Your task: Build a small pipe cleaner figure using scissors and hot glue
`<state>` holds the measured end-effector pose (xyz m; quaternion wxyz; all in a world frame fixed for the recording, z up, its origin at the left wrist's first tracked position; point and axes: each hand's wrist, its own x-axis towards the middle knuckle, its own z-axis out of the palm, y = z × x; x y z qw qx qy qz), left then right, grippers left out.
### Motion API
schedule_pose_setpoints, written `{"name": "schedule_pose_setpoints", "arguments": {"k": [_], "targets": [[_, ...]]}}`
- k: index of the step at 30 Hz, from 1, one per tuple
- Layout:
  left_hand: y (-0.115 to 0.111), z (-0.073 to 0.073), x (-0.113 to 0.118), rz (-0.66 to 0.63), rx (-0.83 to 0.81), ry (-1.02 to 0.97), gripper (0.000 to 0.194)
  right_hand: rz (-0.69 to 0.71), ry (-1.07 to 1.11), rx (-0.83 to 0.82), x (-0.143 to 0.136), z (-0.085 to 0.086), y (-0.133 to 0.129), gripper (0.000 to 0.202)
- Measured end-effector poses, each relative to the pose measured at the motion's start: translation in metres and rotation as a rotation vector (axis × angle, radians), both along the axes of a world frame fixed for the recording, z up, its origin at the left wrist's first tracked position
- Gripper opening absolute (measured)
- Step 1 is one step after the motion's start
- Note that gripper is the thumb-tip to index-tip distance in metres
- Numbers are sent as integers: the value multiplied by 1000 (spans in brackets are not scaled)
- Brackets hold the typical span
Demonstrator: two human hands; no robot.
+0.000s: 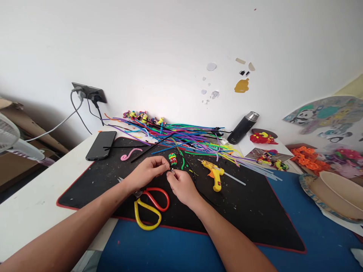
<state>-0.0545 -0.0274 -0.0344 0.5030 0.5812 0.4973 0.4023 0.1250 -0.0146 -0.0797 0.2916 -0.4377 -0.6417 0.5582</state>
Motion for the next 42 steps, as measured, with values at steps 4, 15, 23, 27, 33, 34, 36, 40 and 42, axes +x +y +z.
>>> {"name": "schedule_pose_setpoints", "arguments": {"k": [4,15,23,27,33,34,36,40,42], "targets": [[0,-2,-1,-5,-6,0,41,-2,-21,7,0,2,0,38],[0,0,-1,0,-9,18,42,-34,120,-153,-1,4,1,41],[3,-5,-4,21,-12,-61,44,-1,359,-314,6,20,-1,53],[5,-9,-7,33,-27,-103,46,36,458,-340,15,24,3,52],[6,-13,-10,34,-48,-111,45,-29,500,-294,23,24,10,49],[6,-14,-10,32,-50,-111,45,-44,491,-278,23,24,11,48],[6,-14,-9,25,-53,-113,45,-62,466,-246,23,25,11,45],[7,-16,-10,10,-64,-91,43,-71,416,-209,21,25,11,42],[7,-16,-10,5,-64,-67,42,-73,403,-202,20,24,11,42]]}}
